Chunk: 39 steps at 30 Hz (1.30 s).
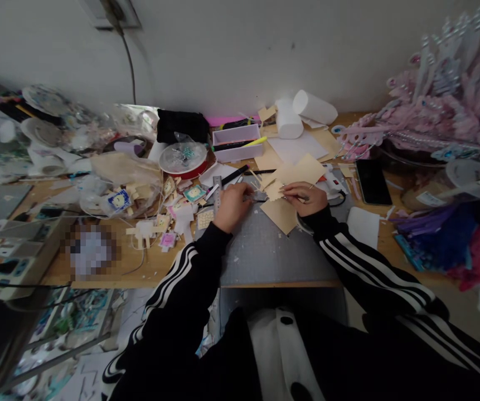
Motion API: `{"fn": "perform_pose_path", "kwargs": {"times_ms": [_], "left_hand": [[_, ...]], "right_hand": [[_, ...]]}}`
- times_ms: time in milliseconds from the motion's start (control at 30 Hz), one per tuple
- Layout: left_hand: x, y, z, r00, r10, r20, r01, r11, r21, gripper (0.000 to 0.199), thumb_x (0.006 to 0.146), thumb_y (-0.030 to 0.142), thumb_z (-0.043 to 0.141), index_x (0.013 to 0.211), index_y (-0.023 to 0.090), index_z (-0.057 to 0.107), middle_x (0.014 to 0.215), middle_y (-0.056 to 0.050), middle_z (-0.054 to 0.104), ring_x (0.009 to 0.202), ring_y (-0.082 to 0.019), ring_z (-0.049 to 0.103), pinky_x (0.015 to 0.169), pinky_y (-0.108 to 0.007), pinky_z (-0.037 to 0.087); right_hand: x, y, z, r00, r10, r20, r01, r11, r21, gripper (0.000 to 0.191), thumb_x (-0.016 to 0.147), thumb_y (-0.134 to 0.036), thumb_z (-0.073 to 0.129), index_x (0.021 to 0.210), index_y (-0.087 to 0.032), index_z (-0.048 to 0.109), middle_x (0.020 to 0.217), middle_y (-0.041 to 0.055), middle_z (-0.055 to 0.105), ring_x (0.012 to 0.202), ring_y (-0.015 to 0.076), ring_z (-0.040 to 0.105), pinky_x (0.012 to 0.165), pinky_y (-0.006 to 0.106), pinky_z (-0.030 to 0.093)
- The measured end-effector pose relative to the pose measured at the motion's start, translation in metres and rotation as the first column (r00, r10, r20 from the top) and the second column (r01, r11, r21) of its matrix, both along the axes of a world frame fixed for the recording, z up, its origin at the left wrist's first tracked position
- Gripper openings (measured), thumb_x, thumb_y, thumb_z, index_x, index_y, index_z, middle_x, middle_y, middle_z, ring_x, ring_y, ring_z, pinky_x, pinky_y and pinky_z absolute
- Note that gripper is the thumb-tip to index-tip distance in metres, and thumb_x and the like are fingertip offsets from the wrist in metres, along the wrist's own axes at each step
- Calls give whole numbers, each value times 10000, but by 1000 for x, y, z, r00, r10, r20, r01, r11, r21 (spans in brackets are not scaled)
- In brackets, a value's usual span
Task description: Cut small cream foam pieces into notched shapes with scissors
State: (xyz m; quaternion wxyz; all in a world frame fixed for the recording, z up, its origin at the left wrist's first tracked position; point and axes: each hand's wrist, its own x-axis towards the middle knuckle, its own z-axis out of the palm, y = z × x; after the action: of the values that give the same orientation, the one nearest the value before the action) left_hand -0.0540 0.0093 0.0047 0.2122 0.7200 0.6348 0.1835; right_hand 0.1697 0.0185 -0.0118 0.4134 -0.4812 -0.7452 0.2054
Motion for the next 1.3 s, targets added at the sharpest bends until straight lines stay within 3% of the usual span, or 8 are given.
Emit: {"fn": "perform_pose_path", "kwargs": {"times_ms": [167, 300, 667, 833, 933, 1000, 1133, 1300], "left_hand": [[3, -3, 2, 1000, -5, -31, 7, 998, 59, 351, 786, 166, 659, 1133, 218, 639, 1151, -71, 678, 1134, -269, 556, 969, -406, 402], [8, -7, 2, 996, -76, -44, 81, 991, 110, 522, 785, 214, 700, 1292, 238, 578, 1274, -86, 606, 1217, -285, 489, 999, -407, 377], [18, 0, -8, 986, -153, -65, 161, 977, 143, 424, 883, 251, 605, 1306, 263, 626, 1285, -89, 607, 1247, -286, 453, 1001, -429, 340], [20, 3, -11, 988, -149, -50, 156, 974, 166, 308, 929, 255, 531, 1180, 289, 705, 1248, -75, 647, 1242, -278, 473, 1016, -451, 332], [19, 5, -12, 992, -121, 31, 115, 980, 163, 311, 925, 214, 505, 1152, 253, 713, 1171, -68, 700, 1177, -251, 542, 1019, -433, 357], [17, 6, -12, 992, -67, 108, 52, 990, 129, 323, 905, 172, 488, 1141, 214, 706, 1126, -64, 721, 1107, -226, 594, 989, -390, 405], [7, 8, -10, 979, 45, 198, -45, 999, -7, 280, 888, 170, 460, 1027, 181, 703, 1002, -58, 740, 944, -199, 649, 865, -325, 476], [-6, 10, -3, 1000, -29, 10, 29, 998, -49, 192, 862, 200, 504, 828, 185, 693, 865, -66, 714, 866, -215, 628, 841, -352, 469]], "right_hand": [[-1, 0, -2, 999, -28, 18, 28, 1000, -2, 166, 787, -168, 653, 664, -250, 728, 882, 37, 780, 858, 201, 725, 830, 371, 581], [-3, 0, -5, 998, 59, -14, -59, 998, 6, 148, 783, -176, 660, 674, -244, 734, 860, 38, 782, 821, 194, 727, 784, 353, 584], [-2, 3, -10, 999, 28, 27, -26, 998, -50, 149, 746, -123, 650, 662, -227, 716, 872, 44, 782, 842, 209, 729, 789, 366, 577], [-5, -1, -6, 1000, 31, -2, -31, 993, -115, 139, 739, -136, 651, 662, -235, 712, 868, 31, 781, 863, 212, 729, 833, 378, 580], [-4, -5, -5, 993, -79, -85, 60, 978, -201, 58, 758, -204, 673, 747, -222, 727, 842, 38, 776, 816, 211, 731, 795, 371, 596], [-3, -6, -5, 963, -160, -219, 84, 944, -318, 81, 779, -272, 682, 807, -203, 715, 790, 42, 764, 748, 202, 733, 719, 347, 613], [-2, -5, -5, 858, -259, -443, -2, 861, -508, 194, 760, -355, 741, 823, -191, 658, 683, 23, 726, 652, 183, 732, 583, 279, 618], [-3, -3, -4, 849, -267, -456, -26, 841, -540, 277, 726, -400, 786, 827, -179, 652, 640, 15, 705, 604, 174, 725, 548, 256, 616]]}}
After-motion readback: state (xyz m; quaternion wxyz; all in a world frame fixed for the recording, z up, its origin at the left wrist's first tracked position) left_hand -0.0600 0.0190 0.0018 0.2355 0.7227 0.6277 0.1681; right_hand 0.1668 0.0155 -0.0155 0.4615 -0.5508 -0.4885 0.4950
